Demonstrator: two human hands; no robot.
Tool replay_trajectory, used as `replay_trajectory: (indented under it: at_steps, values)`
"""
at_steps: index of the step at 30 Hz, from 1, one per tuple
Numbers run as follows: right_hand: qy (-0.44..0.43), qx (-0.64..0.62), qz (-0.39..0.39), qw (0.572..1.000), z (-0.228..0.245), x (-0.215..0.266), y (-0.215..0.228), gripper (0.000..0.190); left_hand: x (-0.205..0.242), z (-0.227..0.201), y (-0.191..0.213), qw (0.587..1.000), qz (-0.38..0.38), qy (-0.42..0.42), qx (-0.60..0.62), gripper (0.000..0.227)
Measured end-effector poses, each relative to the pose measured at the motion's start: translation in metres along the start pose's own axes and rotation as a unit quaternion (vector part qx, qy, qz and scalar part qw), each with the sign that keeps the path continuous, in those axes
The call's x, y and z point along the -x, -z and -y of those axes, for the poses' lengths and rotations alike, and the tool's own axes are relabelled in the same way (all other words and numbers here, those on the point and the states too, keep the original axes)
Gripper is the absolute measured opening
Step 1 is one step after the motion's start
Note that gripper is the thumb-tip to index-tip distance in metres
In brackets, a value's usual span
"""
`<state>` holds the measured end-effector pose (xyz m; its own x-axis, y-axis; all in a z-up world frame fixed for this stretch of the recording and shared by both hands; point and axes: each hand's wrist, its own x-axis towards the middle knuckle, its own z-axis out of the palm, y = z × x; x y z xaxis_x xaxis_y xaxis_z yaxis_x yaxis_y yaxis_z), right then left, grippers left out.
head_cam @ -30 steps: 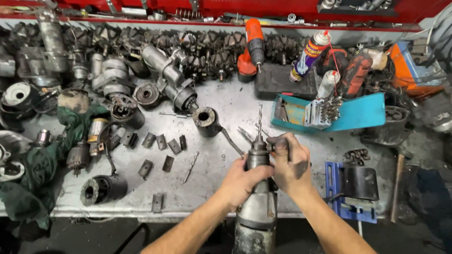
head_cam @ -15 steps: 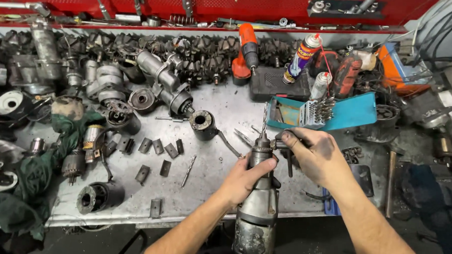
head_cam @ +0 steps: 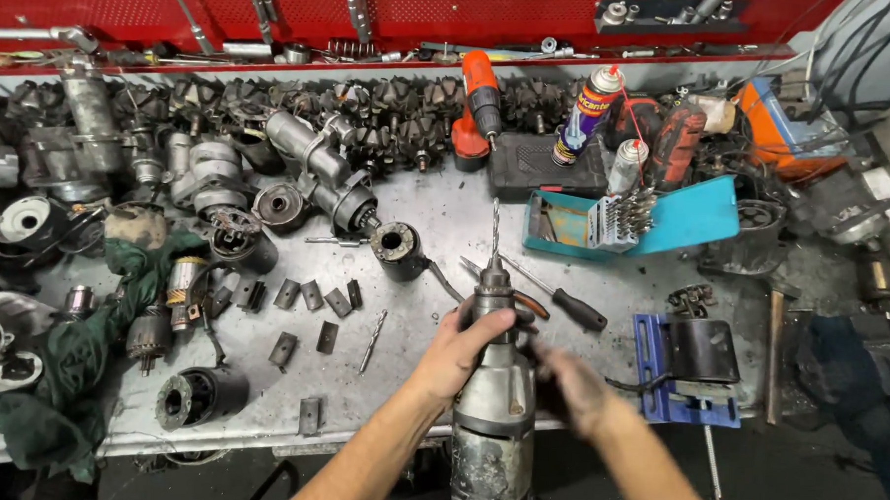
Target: The person secures a cylindrical mechanical component in a blue bench vise and tightens it. They then pick up a power drill, insert a drill bit into the chuck, and tighten the chuck using a wrench.
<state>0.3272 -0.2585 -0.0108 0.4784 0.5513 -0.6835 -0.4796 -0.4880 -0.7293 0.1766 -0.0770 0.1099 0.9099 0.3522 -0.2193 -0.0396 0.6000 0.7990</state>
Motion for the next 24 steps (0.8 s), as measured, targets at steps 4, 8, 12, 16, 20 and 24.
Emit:
replay_trajectory:
  at_steps: [4, 8, 12, 16, 20, 24]
  values:
    - [-0.103, -0.276, 0.099, 0.95, 0.016, 0.05, -0.056, 0.07, -0.004, -0.007, 0.007, 0.999, -0.017, -0.01, -0.038, 0.039]
    - [0.016, -0.283, 0.167, 0.945, -0.002, 0.05, -0.058, 0.062, -0.005, -0.036, 0.006, 0.977, -0.038, 0.026, -0.207, 0.04]
    - [0.081, -0.26, 0.213, 0.938, 0.014, 0.063, -0.064, 0.062, -0.01, -0.039, 0.01, 0.969, -0.056, 0.054, -0.233, 0.035]
    - [0.15, -0.193, 0.261, 0.934, 0.02, 0.071, -0.063, 0.067, -0.016, -0.028, 0.029, 0.989, -0.008, 0.05, -0.138, 0.03]
    - [0.202, -0.085, 0.221, 0.95, 0.008, 0.063, -0.058, 0.066, -0.019, -0.013, 0.044, 0.96, 0.206, 0.131, 0.137, 0.03]
    - [0.236, -0.028, 0.245, 0.94, -0.019, 0.038, -0.041, 0.059, -0.022, 0.006, 0.051, 0.886, 0.349, 0.151, 0.263, 0.04]
